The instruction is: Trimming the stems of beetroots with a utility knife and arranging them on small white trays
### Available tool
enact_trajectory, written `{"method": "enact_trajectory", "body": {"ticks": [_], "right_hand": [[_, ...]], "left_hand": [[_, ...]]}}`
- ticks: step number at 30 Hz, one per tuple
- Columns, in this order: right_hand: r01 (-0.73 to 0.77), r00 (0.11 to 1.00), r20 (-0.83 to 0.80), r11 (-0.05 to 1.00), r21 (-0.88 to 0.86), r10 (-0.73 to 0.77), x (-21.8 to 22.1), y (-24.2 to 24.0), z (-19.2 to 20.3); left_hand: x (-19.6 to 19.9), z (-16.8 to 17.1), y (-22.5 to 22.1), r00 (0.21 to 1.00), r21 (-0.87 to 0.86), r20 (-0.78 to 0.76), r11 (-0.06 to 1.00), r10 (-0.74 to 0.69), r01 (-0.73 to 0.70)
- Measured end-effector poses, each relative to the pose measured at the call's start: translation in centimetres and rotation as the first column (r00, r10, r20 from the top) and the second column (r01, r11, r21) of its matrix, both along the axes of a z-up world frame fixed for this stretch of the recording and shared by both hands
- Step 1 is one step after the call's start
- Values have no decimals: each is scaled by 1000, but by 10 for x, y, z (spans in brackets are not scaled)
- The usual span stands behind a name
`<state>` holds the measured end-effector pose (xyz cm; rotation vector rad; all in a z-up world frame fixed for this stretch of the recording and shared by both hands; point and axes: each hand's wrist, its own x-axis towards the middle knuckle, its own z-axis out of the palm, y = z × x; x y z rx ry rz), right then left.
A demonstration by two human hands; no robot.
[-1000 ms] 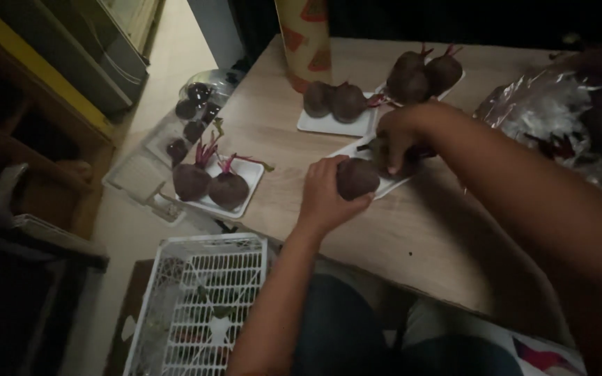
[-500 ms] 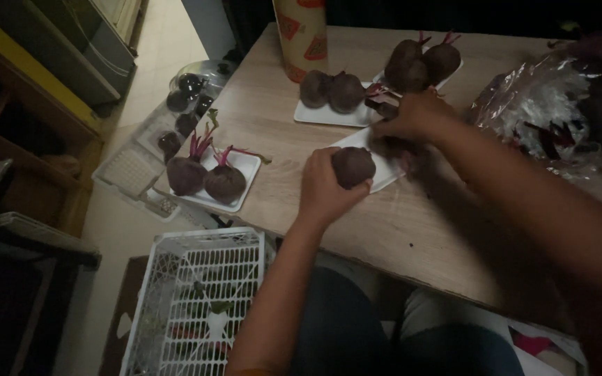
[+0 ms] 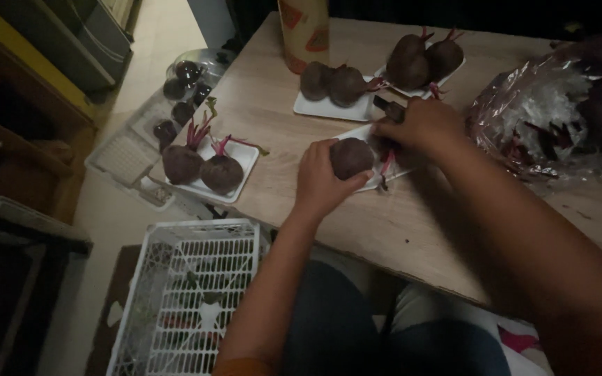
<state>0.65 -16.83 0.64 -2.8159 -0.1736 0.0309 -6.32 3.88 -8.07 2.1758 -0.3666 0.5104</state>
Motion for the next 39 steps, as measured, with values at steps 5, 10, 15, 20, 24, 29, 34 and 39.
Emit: {"method": "enact_trajectory", "body": {"ticks": [5, 10, 15, 20, 24, 29, 34, 39], "right_hand": [[3, 999, -47, 996, 89, 1, 3, -7, -2], [38, 998, -49, 974, 224, -27, 4, -14, -19], [-183, 945, 323, 896, 405, 47, -60, -13, 7], [-373, 872, 469, 807, 459, 137, -102, -36, -55], [-435, 873, 422, 781, 447, 245, -119, -61, -117], [-519, 791, 561, 754, 403, 244, -134, -53, -110], [-570, 743, 612, 736, 366, 271, -144, -41, -102], [-588, 674, 693, 754, 293, 256, -144, -35, -91]], "left_hand": [[0, -7, 1, 999, -62, 33, 998, -19, 21], [10, -18, 3, 998, -155, 59, 987, -24, 32], [25, -32, 8, 979, -190, 117, 971, 169, -145], [43, -49, 19, 947, -287, -147, 904, 285, -316], [84, -74, 41, 849, -251, -488, 899, 202, -359], [137, -116, 40, 804, 14, -552, 967, 220, -254], [88, -57, -21, 733, -531, -669, 767, -120, -360], [113, -76, -56, 678, -582, -688, 754, -258, -304]]}}
